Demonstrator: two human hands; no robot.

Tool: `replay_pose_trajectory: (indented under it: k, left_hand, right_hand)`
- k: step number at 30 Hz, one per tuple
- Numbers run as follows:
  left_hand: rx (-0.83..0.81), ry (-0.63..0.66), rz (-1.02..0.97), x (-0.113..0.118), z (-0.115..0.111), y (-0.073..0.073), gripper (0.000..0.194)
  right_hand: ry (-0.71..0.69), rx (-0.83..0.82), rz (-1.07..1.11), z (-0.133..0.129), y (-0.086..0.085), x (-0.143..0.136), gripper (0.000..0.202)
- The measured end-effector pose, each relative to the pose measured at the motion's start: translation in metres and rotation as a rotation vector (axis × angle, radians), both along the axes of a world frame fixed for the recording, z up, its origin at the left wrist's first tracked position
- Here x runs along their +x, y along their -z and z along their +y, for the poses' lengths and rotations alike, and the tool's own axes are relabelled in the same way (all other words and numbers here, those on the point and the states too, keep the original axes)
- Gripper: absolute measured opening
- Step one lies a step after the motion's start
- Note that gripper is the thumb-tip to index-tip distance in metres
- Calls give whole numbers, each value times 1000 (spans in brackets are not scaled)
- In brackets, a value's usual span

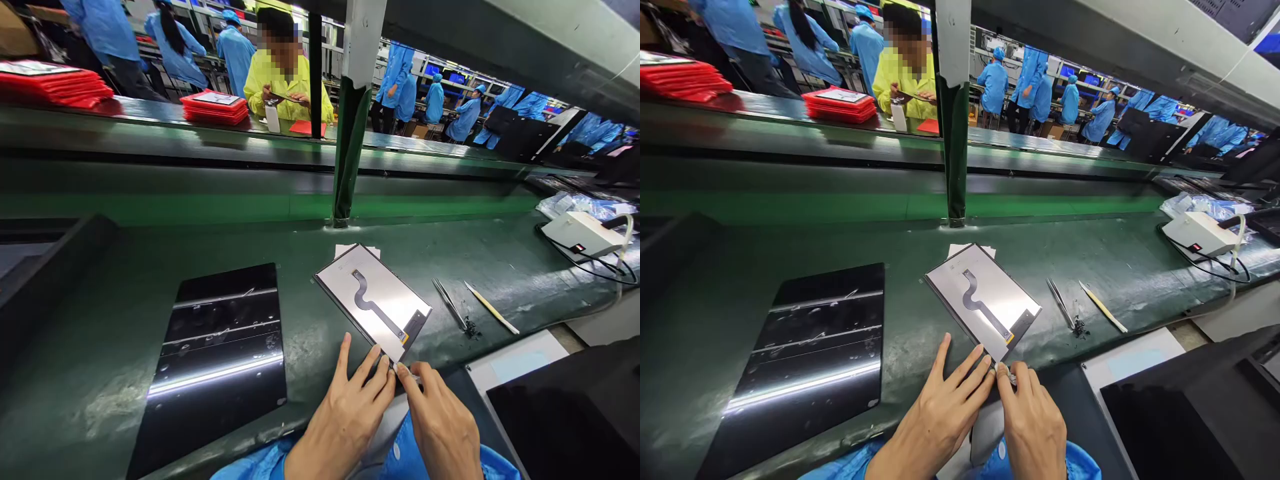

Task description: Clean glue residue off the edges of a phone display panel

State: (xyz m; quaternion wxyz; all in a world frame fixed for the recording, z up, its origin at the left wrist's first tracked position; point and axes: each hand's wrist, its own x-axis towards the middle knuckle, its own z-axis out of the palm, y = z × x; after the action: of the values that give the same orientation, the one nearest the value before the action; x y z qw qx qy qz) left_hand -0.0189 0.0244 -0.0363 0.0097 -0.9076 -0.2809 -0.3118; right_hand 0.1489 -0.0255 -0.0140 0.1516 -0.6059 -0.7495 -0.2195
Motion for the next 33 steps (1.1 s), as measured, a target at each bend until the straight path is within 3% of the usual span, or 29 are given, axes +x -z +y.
replay_pose_trajectory:
  k: [21,25,28,30,33]
  left_hand:
    - [14,2,18,0,1,-4,27]
    - [22,10,33,-1,2,-8,29]
    - [-4,26,70,-3,2,-9,33]
    - [-33,35,95,-3,2,-9,35]
    - [-71,31,123,-4,1,-9,35]
  right_hand:
    - [-42,-31,-1,-3,3,2,46]
    - [-73,-122,170,-2,-3,9,42]
    - [-59,-246,481,14,-13,29,34]
    - [37,-252,639,35,-17,48,32]
    - [246,-267,693,78,-15,73,34]
